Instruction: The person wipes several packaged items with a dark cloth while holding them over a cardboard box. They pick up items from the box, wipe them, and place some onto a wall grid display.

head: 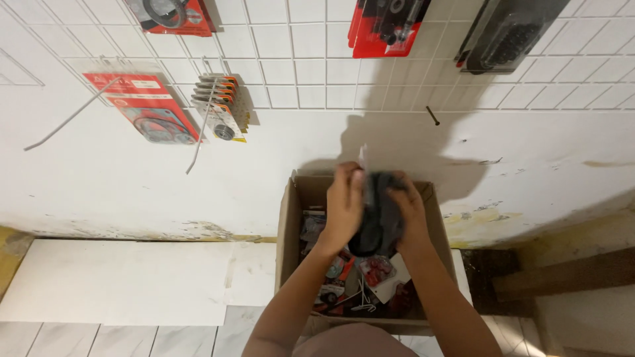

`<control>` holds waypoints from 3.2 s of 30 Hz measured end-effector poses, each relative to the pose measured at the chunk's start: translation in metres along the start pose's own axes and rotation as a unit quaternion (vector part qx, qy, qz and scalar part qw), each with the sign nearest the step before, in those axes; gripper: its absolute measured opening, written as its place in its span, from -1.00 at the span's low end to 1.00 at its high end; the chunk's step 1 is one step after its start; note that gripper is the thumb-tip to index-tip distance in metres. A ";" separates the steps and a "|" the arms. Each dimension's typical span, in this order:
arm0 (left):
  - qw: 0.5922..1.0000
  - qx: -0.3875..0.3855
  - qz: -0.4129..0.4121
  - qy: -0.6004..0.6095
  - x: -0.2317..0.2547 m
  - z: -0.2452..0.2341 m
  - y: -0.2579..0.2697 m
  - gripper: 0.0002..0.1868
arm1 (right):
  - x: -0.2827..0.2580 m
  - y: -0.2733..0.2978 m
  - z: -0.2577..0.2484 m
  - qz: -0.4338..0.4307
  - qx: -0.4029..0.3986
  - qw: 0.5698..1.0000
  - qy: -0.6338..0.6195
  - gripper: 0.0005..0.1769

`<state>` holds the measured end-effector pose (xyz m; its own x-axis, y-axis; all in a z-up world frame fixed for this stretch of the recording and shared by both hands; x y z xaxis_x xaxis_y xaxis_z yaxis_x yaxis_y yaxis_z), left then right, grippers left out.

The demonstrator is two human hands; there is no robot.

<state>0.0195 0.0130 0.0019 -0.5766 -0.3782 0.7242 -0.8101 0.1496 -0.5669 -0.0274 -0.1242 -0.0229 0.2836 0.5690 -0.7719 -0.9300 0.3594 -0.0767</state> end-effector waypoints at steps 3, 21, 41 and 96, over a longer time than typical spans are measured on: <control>0.916 0.034 -0.141 0.373 -0.012 0.001 -0.008 -0.70 | -0.005 0.004 0.011 -0.084 -0.145 0.955 0.247 -0.67; 0.831 -0.044 -0.153 0.533 0.003 0.011 -0.011 -0.75 | -0.017 0.012 0.041 -0.400 -0.099 0.780 0.470 -0.75; 0.692 -0.111 -0.277 0.657 -0.095 0.044 0.023 -0.63 | 0.014 0.005 0.032 -0.375 -0.147 0.772 0.491 -0.68; 0.501 0.080 -0.554 0.660 -0.069 0.005 0.033 -0.61 | -0.015 -0.004 -0.017 0.068 0.108 0.947 0.295 0.03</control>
<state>0.0328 0.0396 -0.0687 0.5645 0.8014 0.1977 -0.7525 0.4012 0.5222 -0.0324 -0.1471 -0.0216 -0.0744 0.1322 -0.9884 -0.8612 0.4912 0.1306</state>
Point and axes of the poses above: each hand's wrist, its own y-axis away from the middle knuckle, its own z-axis out of the palm, x = y × z, the point moved 2 cm from there along -y, towards the middle knuckle, and after that the axes turned 9 degrees about -y, right-handed, at the moved point
